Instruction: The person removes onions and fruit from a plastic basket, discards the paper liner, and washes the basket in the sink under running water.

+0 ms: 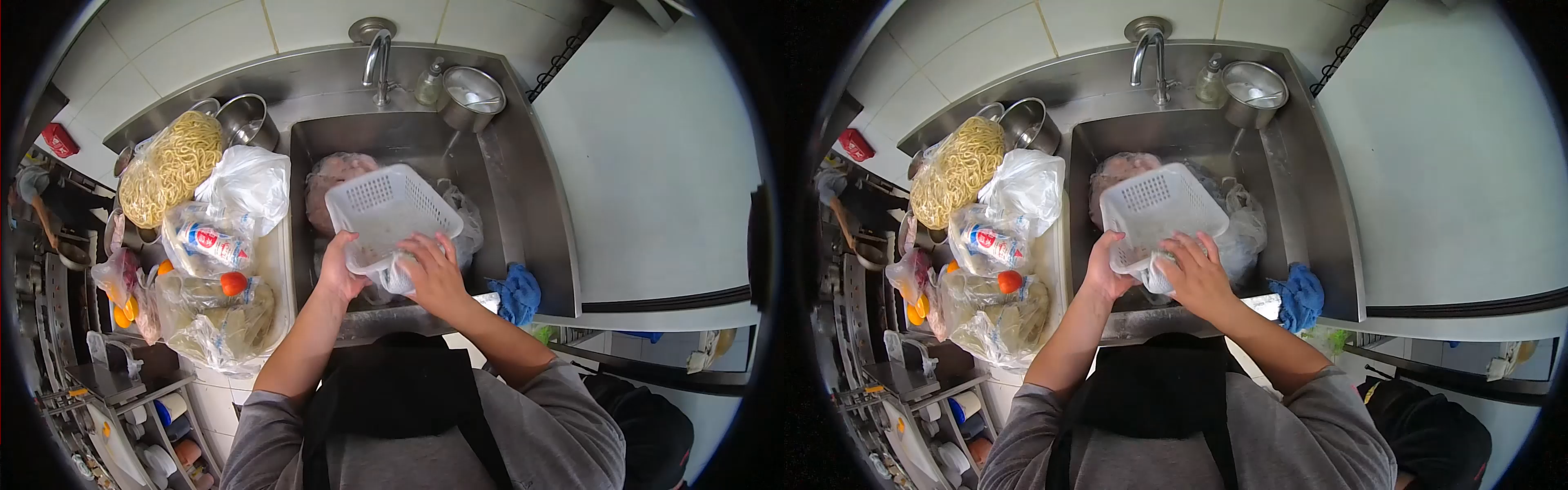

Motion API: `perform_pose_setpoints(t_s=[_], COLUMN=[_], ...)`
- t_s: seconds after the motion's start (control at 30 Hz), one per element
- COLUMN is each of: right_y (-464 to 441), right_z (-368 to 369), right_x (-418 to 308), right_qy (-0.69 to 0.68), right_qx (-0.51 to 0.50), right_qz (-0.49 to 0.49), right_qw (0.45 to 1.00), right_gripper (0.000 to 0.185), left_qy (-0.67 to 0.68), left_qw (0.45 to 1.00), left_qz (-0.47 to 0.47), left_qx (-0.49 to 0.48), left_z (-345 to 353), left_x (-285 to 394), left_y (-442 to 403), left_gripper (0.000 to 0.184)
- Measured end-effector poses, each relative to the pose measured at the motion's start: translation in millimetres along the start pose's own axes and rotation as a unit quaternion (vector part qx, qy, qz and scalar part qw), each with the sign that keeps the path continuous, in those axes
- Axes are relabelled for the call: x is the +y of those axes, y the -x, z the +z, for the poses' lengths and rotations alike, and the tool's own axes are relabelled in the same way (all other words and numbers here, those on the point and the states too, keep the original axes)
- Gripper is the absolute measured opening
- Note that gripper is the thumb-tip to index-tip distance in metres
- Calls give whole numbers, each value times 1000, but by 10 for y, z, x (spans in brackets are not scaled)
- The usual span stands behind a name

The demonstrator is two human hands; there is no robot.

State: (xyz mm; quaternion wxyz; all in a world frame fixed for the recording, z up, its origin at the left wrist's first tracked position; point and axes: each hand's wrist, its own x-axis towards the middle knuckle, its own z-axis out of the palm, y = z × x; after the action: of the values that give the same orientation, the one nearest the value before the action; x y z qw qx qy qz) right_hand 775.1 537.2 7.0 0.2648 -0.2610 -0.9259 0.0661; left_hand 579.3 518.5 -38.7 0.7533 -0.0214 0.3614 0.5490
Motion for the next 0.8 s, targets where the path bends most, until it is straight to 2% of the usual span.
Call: perform_pose_setpoints(t_s=[0.03,0.07,0.1,0.13,0.17,0.2,0.23,0.27,0.3,0.33,0.37,0.43,0.5,0.53,0.57,0.6,0.63,0.7,0.73,0.77,0.8], right_y=[-64,-114,-165,-216,-248,-279,-319,-386,-430,-470,-505,-525,-623,-657,-669,-652,-605,-540,-495,-455,-448], right_z=[18,-16,-78,-140,-177,-214,-256,-308,-350,-391,-429,-387,-416,-326,-158,-37,-16,-167,-170,-207,-319], right_x=[25,64,106,144,183,229,267,270,311,367,429,552,499,386,164,-44,-222,-287,-108,134,320], right_qy=[-6,-6,-7,-9,-8,-42,-75,-58,-57,-46,-35,-74,-49,-48,-71,-94,-67,-69,-93,-117,-104], right_qx=[39,42,-24,-90,-88,-63,-38,-30,-26,-45,-64,-40,-40,-37,27,92,15,32,59,84,118], right_qz=[11,11,21,30,33,82,130,142,143,148,152,151,194,193,194,194,136,117,173,228,251], right_qw=[999,999,999,995,996,994,988,988,988,987,986,985,979,979,978,972,988,990,979,963,955], right_gripper=[65,65,62,60,60,57,55,49,49,49,49,48,44,44,40,36,32,34,41,49,46], left_qy=[-17,-49,-52,-90,-128,-150,-153,-388,-576,-634,-634,-526,-548,-476,-399,-275,-66,-116,-121,-143,-161], left_qw=[1000,997,997,993,981,969,969,831,596,457,455,666,659,725,783,837,923,904,903,880,849], left_qz=[-19,-47,-47,12,70,162,162,342,485,543,546,523,511,484,452,460,378,407,407,433,457], left_qx=[6,32,31,80,128,109,105,204,279,306,304,72,76,117,155,110,17,66,62,137,212], left_z=[51,116,123,112,61,-100,-62,46,139,285,275,223,228,182,178,278,230,327,310,271,232], left_x=[-4,30,-1,-76,-155,-264,-330,-413,-453,-391,-367,-315,-308,-321,-319,-310,-299,-278,-257,-235,-222], left_y=[27,97,87,46,-7,-151,-124,-78,-35,65,55,41,21,-80,-147,-143,-156,-61,-58,-64,-86], left_gripper=[62,53,53,54,55,54,54,54,53,44,44,34,36,38,41,47,46,47,47,48,49])
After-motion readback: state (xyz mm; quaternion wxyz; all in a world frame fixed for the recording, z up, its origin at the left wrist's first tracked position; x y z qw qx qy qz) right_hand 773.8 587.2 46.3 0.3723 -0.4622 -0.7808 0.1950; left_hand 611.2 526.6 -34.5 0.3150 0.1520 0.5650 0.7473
